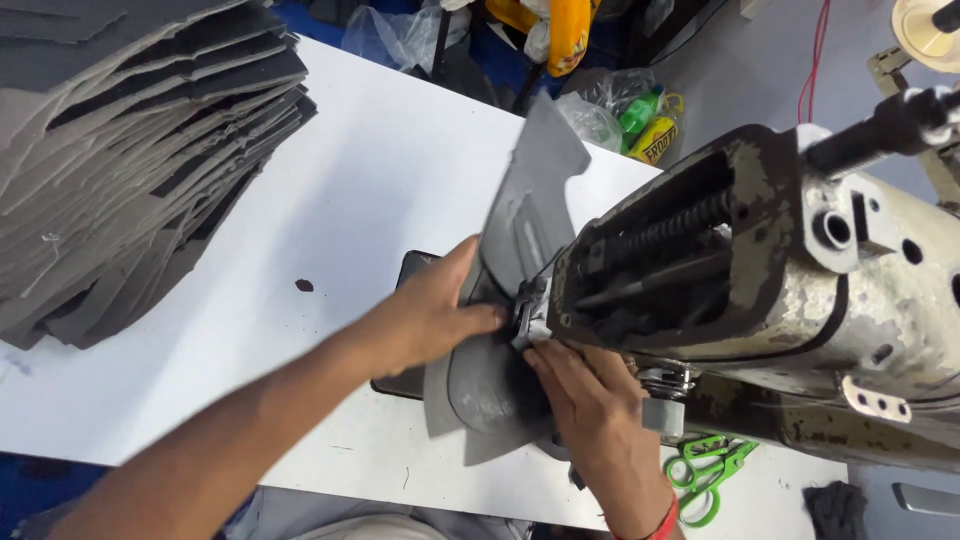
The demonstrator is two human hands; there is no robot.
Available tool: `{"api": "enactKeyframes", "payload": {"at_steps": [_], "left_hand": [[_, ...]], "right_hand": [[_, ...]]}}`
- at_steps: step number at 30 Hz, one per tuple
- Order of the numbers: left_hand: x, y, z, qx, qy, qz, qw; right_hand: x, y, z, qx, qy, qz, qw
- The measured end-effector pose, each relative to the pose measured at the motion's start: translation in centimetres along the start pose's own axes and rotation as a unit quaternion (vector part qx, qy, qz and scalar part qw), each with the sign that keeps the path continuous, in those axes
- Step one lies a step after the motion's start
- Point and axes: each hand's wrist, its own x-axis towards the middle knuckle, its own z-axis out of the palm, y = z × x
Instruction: The person uses a sewing machine to stitch together multiple dark gray carpet pieces. They align the edges of the pieces, feed them through the machine, and guide the material to create seams. The person repeats this process for several pieces, stacking the finished items on the table.
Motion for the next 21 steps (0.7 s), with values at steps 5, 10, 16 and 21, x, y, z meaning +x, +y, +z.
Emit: {"api": "enactKeyframes", "payload": {"at_steps": [5,10,16,21], "left_hand": [[2.8,4.7,-2.0,0.033,-0.108,-0.019,0.993],[7.9,4.8,-2.0,0.096,-0.245,-0.077,0.962],[10.3,5.4,-2.1,0.090,-0.357,-0.018,0.930],[8.2,6.1,-2.5,0.156,-0.290,-0.034,0.944]], "right_hand": [[0.4,-1.0,0.2,-0.013,0.024,-0.016,1.000],[0.5,-1.9,0.4,-0.045,0.045,-0.007,0.998],[-2.0,0.8,1.4,-0.090,-0.030,0.119,0.988],[0.2,4.1,0.9,-0.102,-0.033,-0.014,0.994]]}}
